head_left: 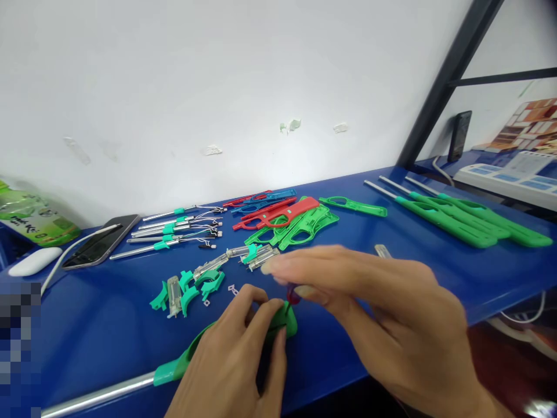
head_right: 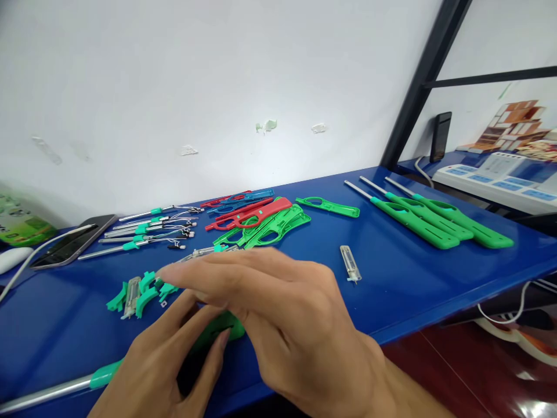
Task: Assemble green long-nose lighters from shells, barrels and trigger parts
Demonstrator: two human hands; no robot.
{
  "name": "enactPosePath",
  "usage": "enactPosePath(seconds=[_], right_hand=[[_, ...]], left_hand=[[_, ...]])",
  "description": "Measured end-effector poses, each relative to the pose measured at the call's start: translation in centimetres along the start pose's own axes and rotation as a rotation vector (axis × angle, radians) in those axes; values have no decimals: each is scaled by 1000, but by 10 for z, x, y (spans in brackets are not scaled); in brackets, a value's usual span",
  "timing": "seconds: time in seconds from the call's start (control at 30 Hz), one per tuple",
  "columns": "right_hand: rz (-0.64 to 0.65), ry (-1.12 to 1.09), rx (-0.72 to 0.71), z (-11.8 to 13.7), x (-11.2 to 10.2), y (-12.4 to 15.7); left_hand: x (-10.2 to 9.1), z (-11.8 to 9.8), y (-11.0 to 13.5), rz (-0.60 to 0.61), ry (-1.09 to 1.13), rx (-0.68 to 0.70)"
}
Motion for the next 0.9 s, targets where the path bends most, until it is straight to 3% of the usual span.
enactPosePath(seconds=[0.27, 0.47, 0.7, 0.9], right_hand=[[-19, 86, -104, 9, 10, -20], [234, 109, -66, 5, 18, -15], [102, 57, 30, 1, 17, -18], [54, 34, -15, 2, 15, -15]], left_hand=[[5, 2, 14, 40, -174, 111], [5, 4, 23, 54, -157, 136], [4, 1, 26, 43, -182, 153], [5, 0, 25, 40, -230, 166]])
Point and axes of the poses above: each hand's wrist, its own y-axis away from the middle knuckle, its own x-axis out of the palm, z = x × y, the point moved 5 cm from there along -y, towards the middle knuckle, and after that the axes turned 3 degrees about x, right-handed, at the moved point
